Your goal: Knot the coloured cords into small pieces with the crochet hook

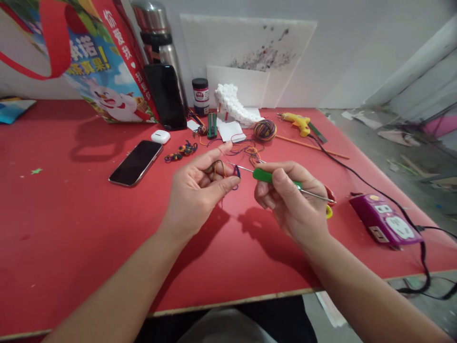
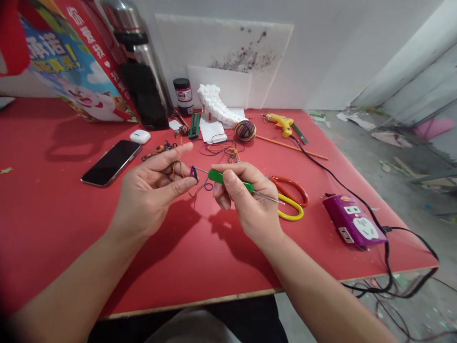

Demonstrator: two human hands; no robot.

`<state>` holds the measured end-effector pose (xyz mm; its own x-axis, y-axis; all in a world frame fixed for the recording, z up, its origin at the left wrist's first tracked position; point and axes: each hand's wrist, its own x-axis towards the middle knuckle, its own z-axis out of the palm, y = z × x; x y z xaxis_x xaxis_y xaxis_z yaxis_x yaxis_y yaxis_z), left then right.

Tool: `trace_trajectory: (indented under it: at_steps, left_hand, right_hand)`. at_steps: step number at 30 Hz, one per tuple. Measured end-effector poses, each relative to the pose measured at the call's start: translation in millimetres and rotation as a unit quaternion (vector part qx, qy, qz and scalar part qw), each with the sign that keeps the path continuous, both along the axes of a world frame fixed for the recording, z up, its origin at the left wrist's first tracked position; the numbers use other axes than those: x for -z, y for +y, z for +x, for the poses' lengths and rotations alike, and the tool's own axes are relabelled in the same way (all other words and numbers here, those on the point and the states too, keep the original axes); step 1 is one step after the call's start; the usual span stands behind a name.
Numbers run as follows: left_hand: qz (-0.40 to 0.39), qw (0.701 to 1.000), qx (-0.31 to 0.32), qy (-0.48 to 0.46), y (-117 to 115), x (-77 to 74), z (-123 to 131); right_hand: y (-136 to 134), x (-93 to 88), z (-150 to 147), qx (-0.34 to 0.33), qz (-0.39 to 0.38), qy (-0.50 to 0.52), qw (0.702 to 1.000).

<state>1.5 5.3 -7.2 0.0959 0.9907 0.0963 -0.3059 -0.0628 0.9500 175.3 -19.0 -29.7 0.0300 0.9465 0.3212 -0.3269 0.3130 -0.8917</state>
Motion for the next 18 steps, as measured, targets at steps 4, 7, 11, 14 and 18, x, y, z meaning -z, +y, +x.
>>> trace_trajectory:
  at_steps: [4, 7, 11, 14, 18]
  left_hand:
    - [0.003, 1.0, -0.019, 0.025, -1.5, 1.3, 3.2]
    - [-0.022, 1.0, -0.02, 0.002, -2.3, 2.6, 7.0]
    - [-0.093, 0.993, 0.027, -0.068, -1.0, 2.1, 7.8]
    - [-0.125, 0.985, 0.076, -0.09, 1.8, -0.9, 1.9]
    - [-0.124, 0.981, 0.131, -0.073, 5.1, -5.8, -9.6]
  right_hand:
    - [-6.0, 5.9, 0.3, 0.079, 0.096, -0.161, 0.979]
    - [-9.7, 10.3, -6.0, 0.163, 0.2, -0.305, 0.917]
    - [-11.1, 17.4, -13.9, 0.199, 0.263, -0.353, 0.876]
    - [-10.5, 18.6, -14.8, 0.161, 0.182, -0.262, 0.934]
    - [-2.9, 7.8, -8.5, -0.003, -0.009, -0.019, 1.0]
